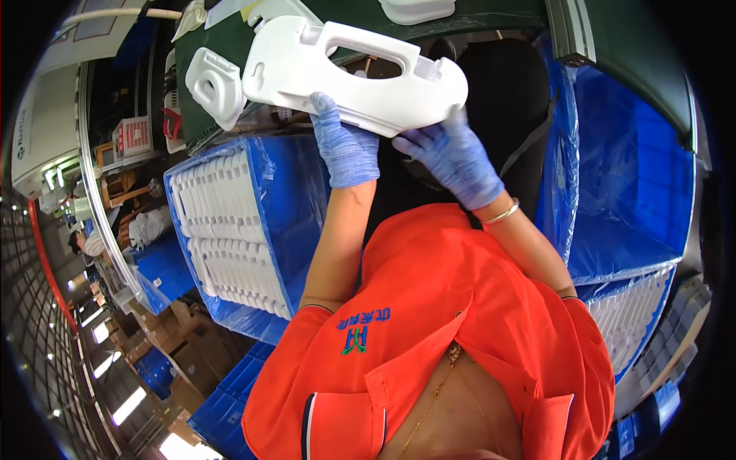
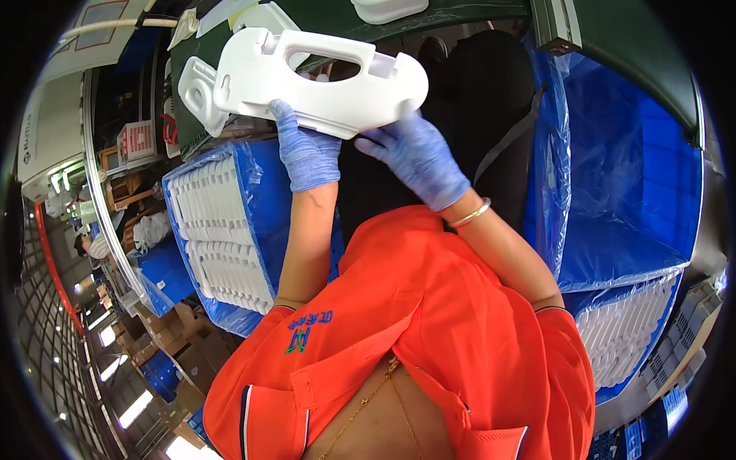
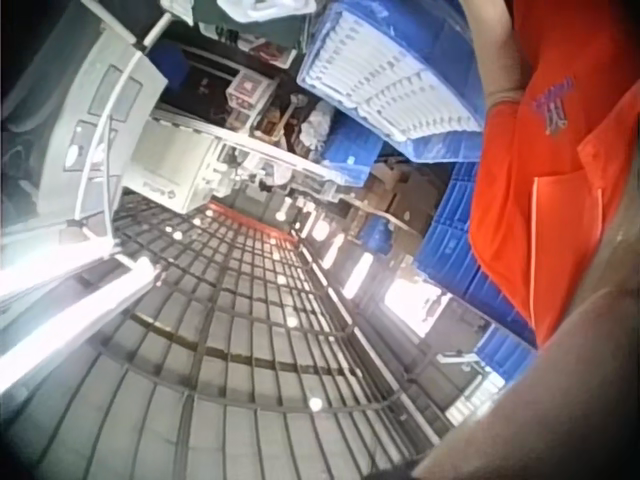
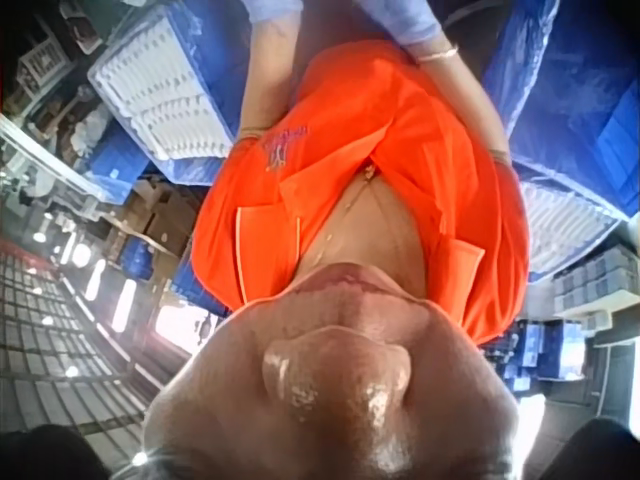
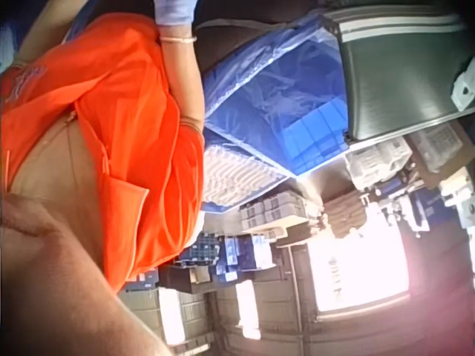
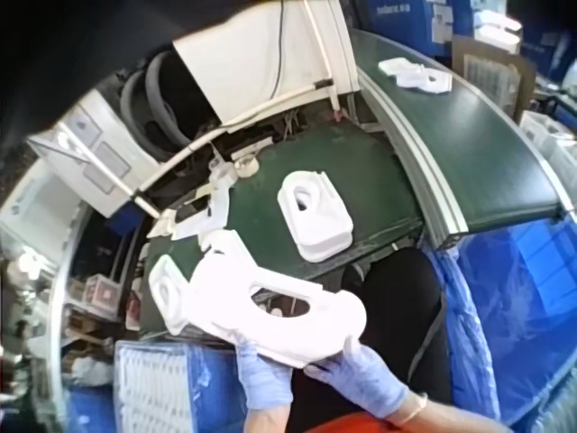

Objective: Manual inspection and assembly of white plastic components at a production workstation.

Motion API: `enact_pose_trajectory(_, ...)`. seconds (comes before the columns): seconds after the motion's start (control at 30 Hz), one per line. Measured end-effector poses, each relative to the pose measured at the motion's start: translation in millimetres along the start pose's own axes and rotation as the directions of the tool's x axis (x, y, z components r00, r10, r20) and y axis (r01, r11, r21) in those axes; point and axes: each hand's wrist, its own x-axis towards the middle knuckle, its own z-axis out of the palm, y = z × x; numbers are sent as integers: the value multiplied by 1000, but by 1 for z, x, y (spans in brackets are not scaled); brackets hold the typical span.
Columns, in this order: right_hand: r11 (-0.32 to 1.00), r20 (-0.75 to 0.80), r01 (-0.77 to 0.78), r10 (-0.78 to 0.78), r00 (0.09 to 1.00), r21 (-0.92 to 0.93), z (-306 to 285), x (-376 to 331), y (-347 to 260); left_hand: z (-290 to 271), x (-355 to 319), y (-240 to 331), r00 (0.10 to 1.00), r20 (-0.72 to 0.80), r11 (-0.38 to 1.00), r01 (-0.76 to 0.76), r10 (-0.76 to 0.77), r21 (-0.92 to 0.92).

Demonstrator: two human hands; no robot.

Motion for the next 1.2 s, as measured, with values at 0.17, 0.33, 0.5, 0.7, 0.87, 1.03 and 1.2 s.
enact_pose_trajectory(0.17,989,-42,149,-150,988,-11,3,13,13,14,-11,-7,994,98,995,-50,41,86)
enact_pose_trajectory(0.33,869,4,277,-302,953,-409,-11,-1,-15,5,0,18,987,131,994,-104,98,43)
enact_pose_trajectory(0.5,711,68,344,-386,920,-613,-30,-8,-44,-13,16,40,972,135,940,-221,191,259)
enact_pose_trajectory(0.7,586,77,385,-480,874,-713,-63,-9,-90,4,45,22,865,432,746,-460,254,481)
enact_pose_trajectory(0.87,354,123,413,-616,778,-839,-87,-10,-129,31,56,-22,887,449,815,-337,107,472)
enact_pose_trajectory(1.03,300,60,364,-693,719,-882,-100,-19,-127,41,62,-49,871,466,816,-379,155,436)
enact_pose_trajectory(1.2,219,245,594,-761,600,-774,-92,-22,-140,39,63,-47,875,463,832,-356,137,426)
